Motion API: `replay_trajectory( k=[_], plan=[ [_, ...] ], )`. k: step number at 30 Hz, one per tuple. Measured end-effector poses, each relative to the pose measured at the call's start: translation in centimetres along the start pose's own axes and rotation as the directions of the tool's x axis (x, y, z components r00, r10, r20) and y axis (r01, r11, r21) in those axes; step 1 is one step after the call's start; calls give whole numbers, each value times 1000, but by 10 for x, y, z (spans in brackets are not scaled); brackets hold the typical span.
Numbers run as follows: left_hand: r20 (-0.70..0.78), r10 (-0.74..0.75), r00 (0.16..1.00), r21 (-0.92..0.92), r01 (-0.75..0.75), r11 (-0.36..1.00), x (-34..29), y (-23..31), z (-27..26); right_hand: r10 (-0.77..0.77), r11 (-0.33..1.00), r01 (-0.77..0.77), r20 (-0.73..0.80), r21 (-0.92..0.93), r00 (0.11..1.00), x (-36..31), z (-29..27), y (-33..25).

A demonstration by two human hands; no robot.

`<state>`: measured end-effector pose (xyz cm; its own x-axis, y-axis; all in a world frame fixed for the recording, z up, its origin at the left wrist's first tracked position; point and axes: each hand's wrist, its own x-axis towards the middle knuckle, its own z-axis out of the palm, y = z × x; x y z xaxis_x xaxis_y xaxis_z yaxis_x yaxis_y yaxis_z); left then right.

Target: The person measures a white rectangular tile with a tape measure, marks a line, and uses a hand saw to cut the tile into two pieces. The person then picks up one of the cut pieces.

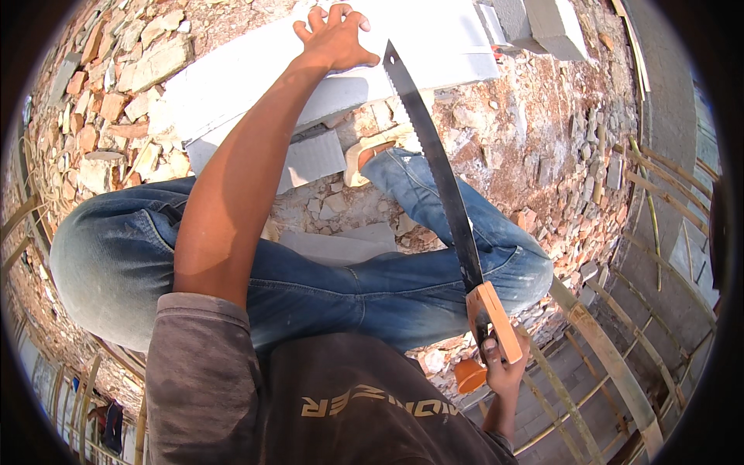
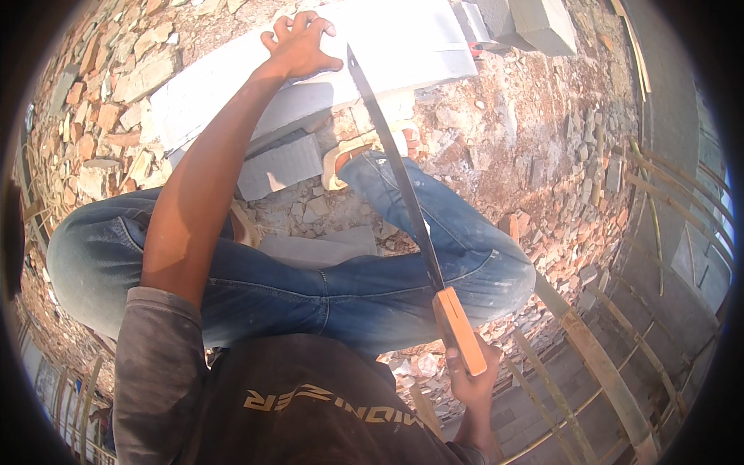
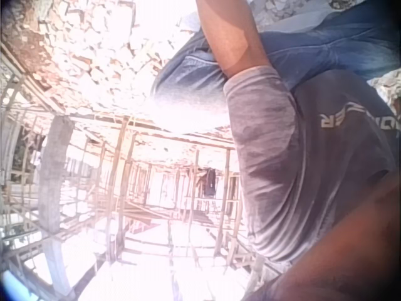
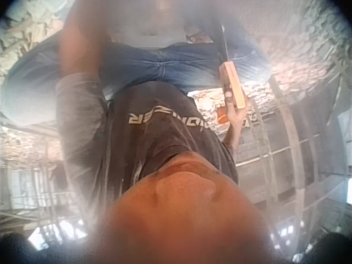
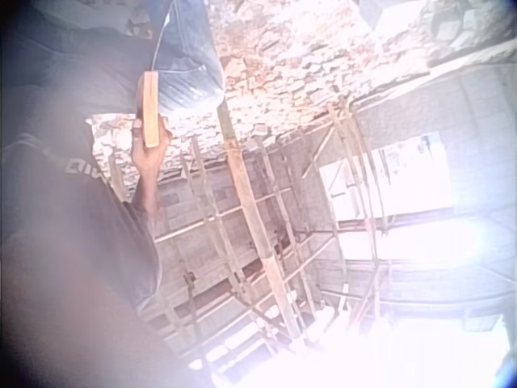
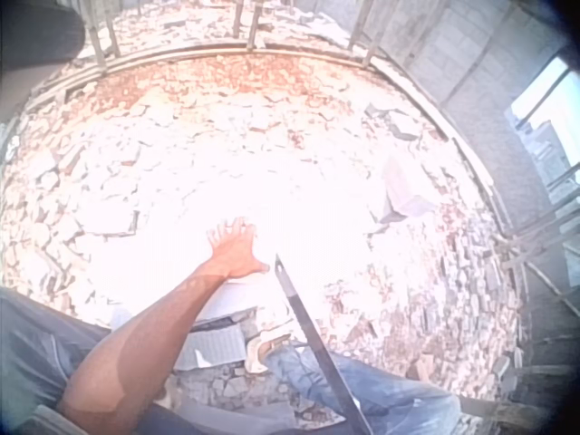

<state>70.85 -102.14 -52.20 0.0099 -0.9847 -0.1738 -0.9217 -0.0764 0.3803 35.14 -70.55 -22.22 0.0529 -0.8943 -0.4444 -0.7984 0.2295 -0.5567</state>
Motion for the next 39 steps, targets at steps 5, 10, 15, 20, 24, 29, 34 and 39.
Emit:
replay_trajectory(
  k=[5, 10, 15, 20, 24, 29, 34, 39],
  plan=[
    [15, -2, 1000, -6, 2, 1000, 0, 3, -2, -11, 1000, 11, -4, 9, 1000, 0, 3, 1],
    [15, -1, 1000, -17, 1, 1000, 0, 1, 0, 121, 990, -123, 35, 66, 992, 7, 6, -27],
    [10, 5, 1000, -4, -5, 1000, 1, -1, 2, 224, 974, -227, 89, 20, 970, 10, 3, -35],
    [16, 0, 1000, -11, 0, 1000, 1, -1, 1, 243, 970, -244, 112, -5, 963, 9, 4, -35],
    [47, -15, 999, -34, 16, 999, -4, 9, -10, 255, 967, -256, 103, -5, 961, 6, 4, -32],
    [44, -26, 999, -25, 27, 999, -5, 8, -12, 243, 970, -244, 117, 0, 963, 9, 4, -37],
    [53, -29, 998, -24, 31, 999, -5, 9, -12, 252, 967, -248, 119, -51, 960, 8, 3, -38],
    [39, -27, 999, 7, 26, 1000, -1, 4, -7, 258, 966, -257, 101, -21, 961, 1, 3, -33]
  ],
)
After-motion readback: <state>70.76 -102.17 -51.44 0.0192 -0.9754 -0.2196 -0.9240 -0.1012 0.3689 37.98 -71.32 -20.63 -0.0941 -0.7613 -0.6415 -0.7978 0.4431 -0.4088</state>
